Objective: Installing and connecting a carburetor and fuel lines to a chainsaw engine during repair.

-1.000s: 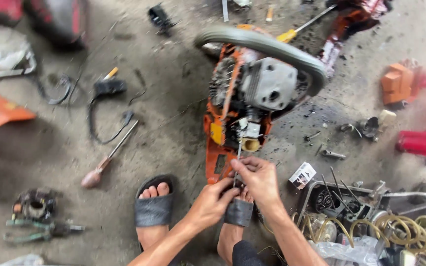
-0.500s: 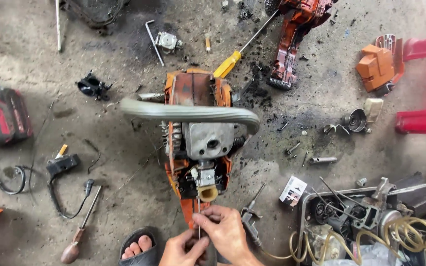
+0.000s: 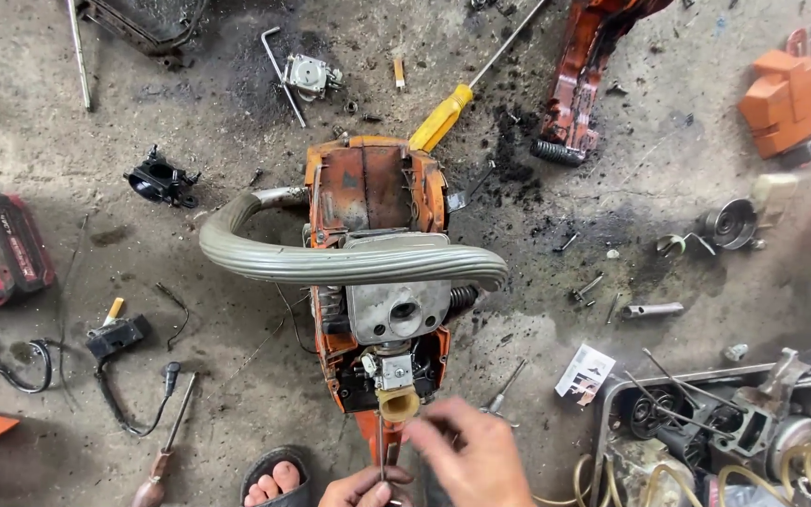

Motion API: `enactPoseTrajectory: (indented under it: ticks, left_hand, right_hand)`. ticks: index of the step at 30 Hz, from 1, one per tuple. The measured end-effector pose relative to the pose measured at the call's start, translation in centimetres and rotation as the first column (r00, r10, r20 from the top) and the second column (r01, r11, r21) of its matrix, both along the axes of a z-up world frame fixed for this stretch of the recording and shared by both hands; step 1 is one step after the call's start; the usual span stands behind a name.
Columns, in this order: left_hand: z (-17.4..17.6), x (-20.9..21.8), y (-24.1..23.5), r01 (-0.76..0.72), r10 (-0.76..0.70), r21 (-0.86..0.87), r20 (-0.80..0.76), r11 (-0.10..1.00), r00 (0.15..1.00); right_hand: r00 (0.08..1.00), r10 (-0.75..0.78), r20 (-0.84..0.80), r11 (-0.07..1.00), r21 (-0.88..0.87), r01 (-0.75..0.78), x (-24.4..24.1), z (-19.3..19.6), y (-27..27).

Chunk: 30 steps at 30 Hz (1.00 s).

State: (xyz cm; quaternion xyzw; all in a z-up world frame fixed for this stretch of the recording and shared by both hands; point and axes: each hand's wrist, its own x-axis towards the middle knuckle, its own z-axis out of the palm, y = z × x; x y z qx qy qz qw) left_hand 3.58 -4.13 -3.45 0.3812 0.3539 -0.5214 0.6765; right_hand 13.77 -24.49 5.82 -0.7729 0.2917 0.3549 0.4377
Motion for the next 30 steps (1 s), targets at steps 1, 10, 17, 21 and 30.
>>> enactPoseTrajectory:
  ticks: [1,10,17,21,30]
  left_hand:
    - [0.2,0.0,-0.4,-0.038,0.034,0.089,0.038,0.995,0.999]
    - [2.2,5.4,-0.4,0.314,-0.369,0.277,0.174,0.908,0.913]
    - [0.2,2.9,-1.7,0.182,-0.519,0.599,0.455,0.78,0.724]
    - [-1.1,2.3,-0.9,0.208,-0.553,0.601,0.472,0.771,0.687]
    - [-1.3,1.4,-0.6,0.231,-0.638,0.643,0.522,0.731,0.567]
  right_hand:
    - [0.996,-0.082,-0.032,0.995,-0.066,0.08,1.0,0.8,-0.9]
    - [0.97,0.162,0.181,0.964,-0.239,-0.117,3.2,-2.8,-0.6]
    - [0.968,-0.006,-0.251,0.982,-0.187,-0.042,6.3,-1.9,0.8]
    - [0.927,-0.194,-0.321,0.975,-0.167,0.146,6.7,-2.1,1.5]
    - [0.97,-0.205,-0.128,0.956,-0.239,0.17,5.9,-2.2,2.5]
